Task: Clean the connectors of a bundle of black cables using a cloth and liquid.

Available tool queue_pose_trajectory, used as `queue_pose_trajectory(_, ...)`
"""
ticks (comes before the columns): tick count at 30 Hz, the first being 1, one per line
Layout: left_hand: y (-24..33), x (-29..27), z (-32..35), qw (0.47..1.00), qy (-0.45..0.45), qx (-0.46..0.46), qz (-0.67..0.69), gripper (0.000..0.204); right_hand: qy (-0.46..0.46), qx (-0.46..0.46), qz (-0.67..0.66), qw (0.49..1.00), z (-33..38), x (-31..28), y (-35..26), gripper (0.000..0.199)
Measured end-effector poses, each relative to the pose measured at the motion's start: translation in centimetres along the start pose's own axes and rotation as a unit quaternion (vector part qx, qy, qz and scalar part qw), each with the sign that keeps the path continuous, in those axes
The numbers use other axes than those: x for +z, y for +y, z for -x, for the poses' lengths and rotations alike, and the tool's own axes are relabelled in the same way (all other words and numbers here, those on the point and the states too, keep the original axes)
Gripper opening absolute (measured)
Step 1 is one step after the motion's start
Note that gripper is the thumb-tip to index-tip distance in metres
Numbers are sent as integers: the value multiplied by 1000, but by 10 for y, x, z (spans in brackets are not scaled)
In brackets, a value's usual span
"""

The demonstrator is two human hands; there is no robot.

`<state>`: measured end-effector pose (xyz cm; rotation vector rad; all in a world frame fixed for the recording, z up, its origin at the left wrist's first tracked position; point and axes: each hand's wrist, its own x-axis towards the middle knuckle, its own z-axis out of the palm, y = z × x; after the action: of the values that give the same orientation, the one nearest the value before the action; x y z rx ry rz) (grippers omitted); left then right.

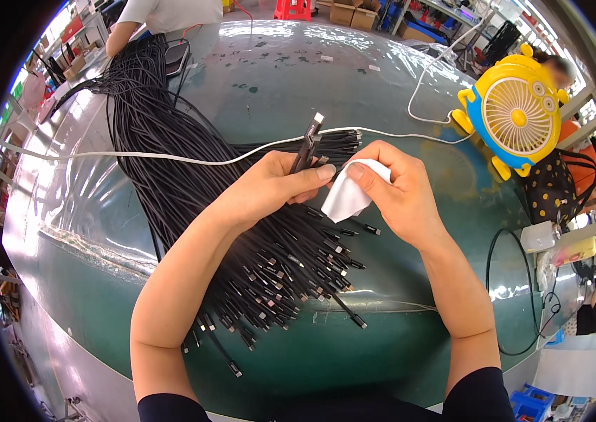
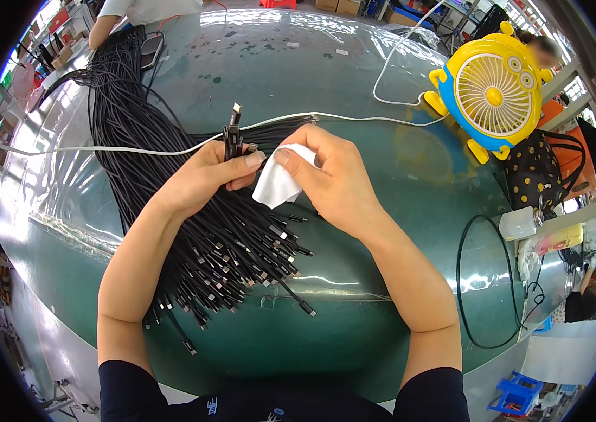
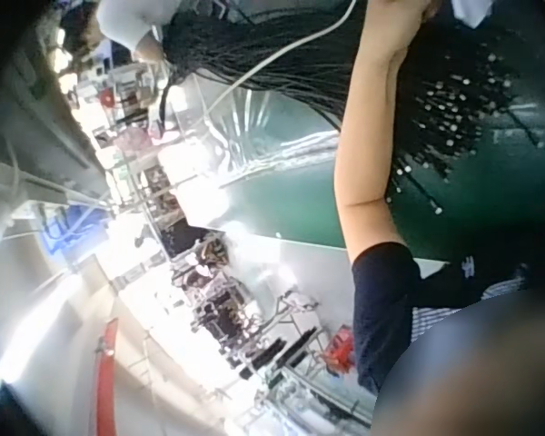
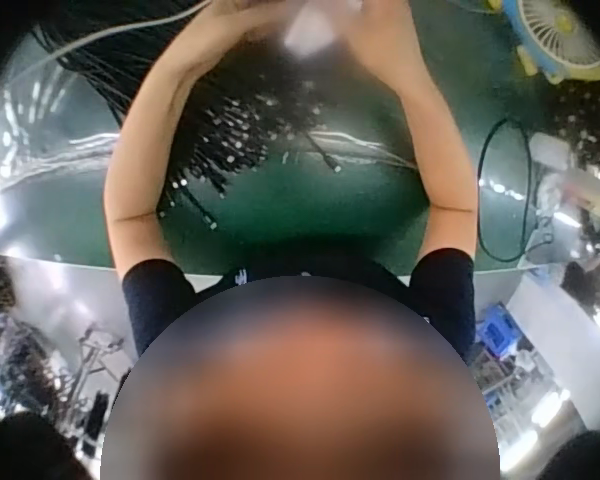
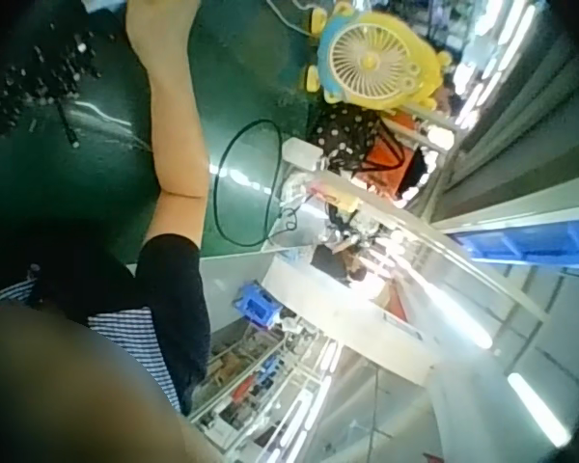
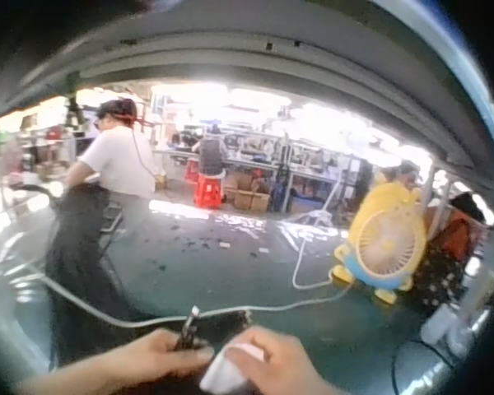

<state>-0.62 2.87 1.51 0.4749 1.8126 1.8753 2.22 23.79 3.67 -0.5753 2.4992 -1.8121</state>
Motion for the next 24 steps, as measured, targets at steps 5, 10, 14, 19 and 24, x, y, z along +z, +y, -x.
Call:
queue_pose_trajectory(5,1,4,1,1000,5,16,-14,21,11,-29,98,995,7,-1,-3,13)
queue_pose_trajectory(10,2,8,2,997,47,54,-5,13,41,-18,-24,999,16,-2,-1,21)
queue_pose_trajectory(14,2,4,0,999,-15,29,10,11,18,-16,-53,998,15,1,-8,29)
queue_pose_trajectory(19,1,5,4,999,-30,28,3,20,30,-67,44,996,7,8,-4,19)
queue_pose_trajectory(24,13,10,4,987,33,101,-120,17,39,5,41,998,7,1,1,16)
